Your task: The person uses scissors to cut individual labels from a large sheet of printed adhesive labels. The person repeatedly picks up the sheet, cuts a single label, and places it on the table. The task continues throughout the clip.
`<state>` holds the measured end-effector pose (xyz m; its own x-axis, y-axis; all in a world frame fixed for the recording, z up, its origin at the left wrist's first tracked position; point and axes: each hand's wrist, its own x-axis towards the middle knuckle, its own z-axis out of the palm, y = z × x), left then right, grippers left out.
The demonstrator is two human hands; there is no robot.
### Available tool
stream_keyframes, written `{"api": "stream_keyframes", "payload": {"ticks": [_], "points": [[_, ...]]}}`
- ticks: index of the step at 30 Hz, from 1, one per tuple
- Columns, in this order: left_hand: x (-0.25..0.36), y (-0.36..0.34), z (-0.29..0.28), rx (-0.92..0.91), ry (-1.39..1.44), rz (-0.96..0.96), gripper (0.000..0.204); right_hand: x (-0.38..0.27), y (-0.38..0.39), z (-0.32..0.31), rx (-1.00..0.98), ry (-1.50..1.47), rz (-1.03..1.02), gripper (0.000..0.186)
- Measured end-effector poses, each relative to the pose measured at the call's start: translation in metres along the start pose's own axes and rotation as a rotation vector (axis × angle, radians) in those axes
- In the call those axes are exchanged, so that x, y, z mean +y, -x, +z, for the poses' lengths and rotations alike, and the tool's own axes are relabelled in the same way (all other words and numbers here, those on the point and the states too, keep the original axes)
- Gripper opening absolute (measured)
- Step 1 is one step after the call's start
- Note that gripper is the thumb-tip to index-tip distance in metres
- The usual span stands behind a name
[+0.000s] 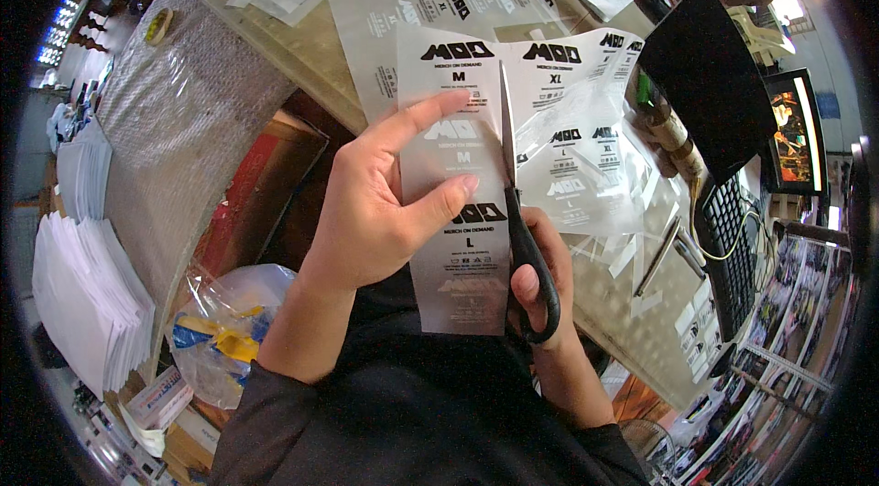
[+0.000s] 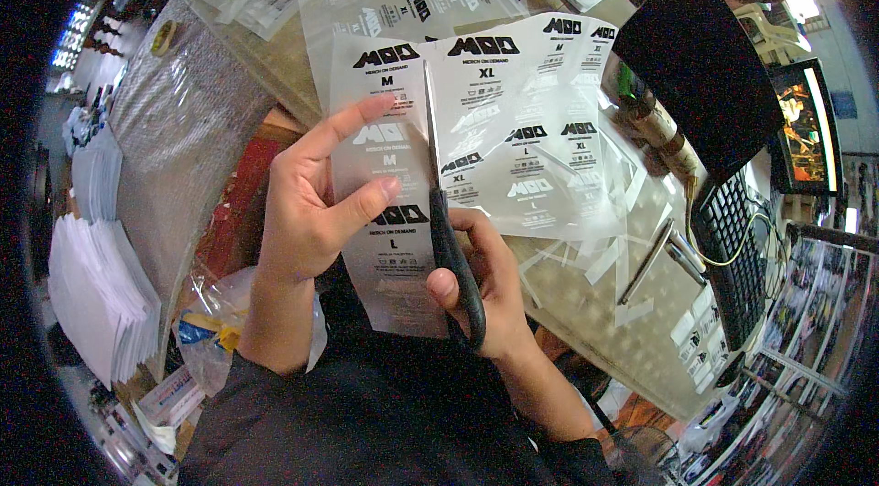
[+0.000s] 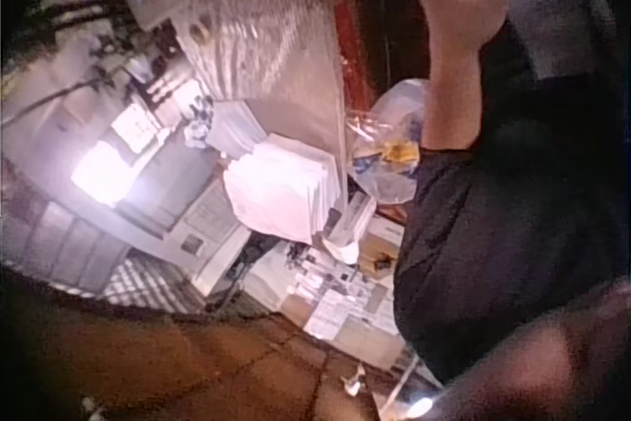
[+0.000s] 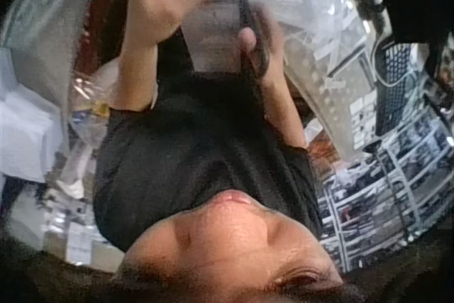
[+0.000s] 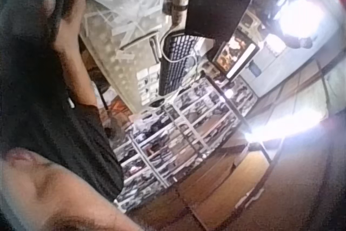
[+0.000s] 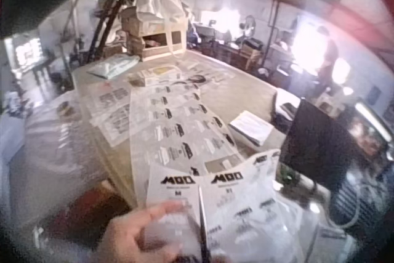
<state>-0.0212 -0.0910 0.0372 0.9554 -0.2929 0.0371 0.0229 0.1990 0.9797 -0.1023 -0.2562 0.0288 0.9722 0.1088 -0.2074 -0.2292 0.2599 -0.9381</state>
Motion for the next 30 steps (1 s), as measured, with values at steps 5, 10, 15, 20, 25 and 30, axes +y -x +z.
{"api": "stream_keyframes", "payload": {"ticks": [5, 10, 15, 20, 25, 30], "points": [[0.0003, 0.001, 0.0023, 0.008, -0.02, 0.044, 0.047, -0.0028, -0.0016, -0.0012, -0.018, 0.027, 0.01, 0.065], [0.0005, 0.0007, 0.0006, -0.01, -0.068, 0.044, 0.052, -0.0054, -0.0001, 0.0024, 0.002, 0.043, 0.014, 0.061], [-0.0019, -0.0002, -0.0002, -0.009, -0.081, 0.065, 0.052, -0.0044, -0.0006, 0.0017, -0.005, 0.053, -0.007, 0.059], [-0.0022, 0.0003, -0.0019, -0.011, -0.076, 0.068, 0.052, -0.0031, -0.0008, 0.0033, 0.001, 0.03, -0.011, 0.058], [-0.0045, -0.0004, -0.0035, -0.013, -0.123, 0.115, 0.052, -0.002, -0.0005, 0.0034, 0.0, 0.057, -0.012, 0.057], [-0.0032, 0.0037, 0.0046, 0.023, 0.013, 0.061, 0.049, -0.0026, -0.0063, 0.0025, 0.004, 0.03, -0.048, 0.055]]}}
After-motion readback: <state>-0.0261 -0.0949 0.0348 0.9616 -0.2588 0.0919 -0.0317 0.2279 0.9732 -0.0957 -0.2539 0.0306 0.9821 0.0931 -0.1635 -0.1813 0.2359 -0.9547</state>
